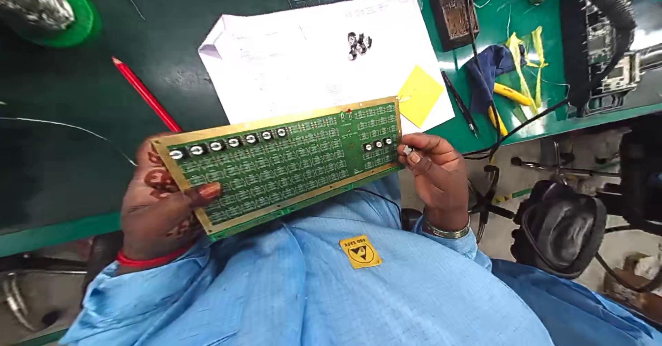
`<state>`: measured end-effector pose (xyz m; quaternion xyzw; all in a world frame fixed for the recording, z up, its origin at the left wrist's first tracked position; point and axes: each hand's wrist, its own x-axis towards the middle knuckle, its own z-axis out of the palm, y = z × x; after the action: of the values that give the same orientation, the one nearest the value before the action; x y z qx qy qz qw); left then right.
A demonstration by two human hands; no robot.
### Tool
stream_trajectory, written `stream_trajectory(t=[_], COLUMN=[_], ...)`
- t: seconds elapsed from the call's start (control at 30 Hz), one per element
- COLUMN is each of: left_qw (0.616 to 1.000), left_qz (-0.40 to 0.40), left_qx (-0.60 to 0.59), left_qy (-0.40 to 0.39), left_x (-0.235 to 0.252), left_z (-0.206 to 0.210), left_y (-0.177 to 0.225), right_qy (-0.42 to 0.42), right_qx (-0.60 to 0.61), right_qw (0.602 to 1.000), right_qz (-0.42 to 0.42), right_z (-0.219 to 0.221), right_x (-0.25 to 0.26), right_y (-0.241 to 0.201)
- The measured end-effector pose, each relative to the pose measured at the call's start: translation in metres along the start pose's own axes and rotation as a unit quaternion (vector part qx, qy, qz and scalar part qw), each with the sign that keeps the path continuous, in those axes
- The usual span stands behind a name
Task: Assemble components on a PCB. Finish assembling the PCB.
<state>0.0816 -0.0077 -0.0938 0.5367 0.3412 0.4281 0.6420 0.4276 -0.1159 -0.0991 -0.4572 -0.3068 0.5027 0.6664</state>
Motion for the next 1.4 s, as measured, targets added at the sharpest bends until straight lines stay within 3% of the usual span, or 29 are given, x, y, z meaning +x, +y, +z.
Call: stream_trajectory(t=[0.2,0.33,0.4,0.5,0.6,0.77,1.13,1.4], left_qw=[1.000,1.000,1.000,1.000,0.999,0.999,0.999,0.999], left_qz=[-0.005,-0.016,-0.017,-0.016,-0.029,-0.040,-0.034,-0.034], left_qx=[-0.010,-0.005,-0.002,0.001,0.003,0.016,-0.003,0.001], left_qy=[-0.006,-0.002,-0.002,-0.002,0.015,0.024,0.012,0.019], left_x=[0.000,0.000,0.000,0.001,-0.002,-0.004,-0.003,-0.004], left_z=[-0.001,0.000,0.000,0.001,-0.002,-0.004,-0.011,-0.011], left_y=[0.000,0.001,0.001,0.002,0.000,-0.002,-0.009,-0.010], right_qy=[0.036,0.045,0.037,0.010,-0.017,-0.058,-0.086,-0.055], right_qx=[-0.180,-0.203,-0.175,-0.009,0.128,0.252,0.293,0.260], right_qw=[0.981,0.976,0.983,0.999,0.987,0.957,0.944,0.957], right_qz=[-0.060,-0.061,-0.043,0.038,0.096,0.129,0.128,0.119], right_z=[0.005,0.006,0.004,0.000,-0.004,-0.005,-0.008,-0.008], right_x=[-0.005,-0.007,-0.007,-0.004,-0.001,0.001,0.003,0.001], right_y=[0.003,0.006,0.005,0.000,-0.001,-0.001,0.002,0.003])
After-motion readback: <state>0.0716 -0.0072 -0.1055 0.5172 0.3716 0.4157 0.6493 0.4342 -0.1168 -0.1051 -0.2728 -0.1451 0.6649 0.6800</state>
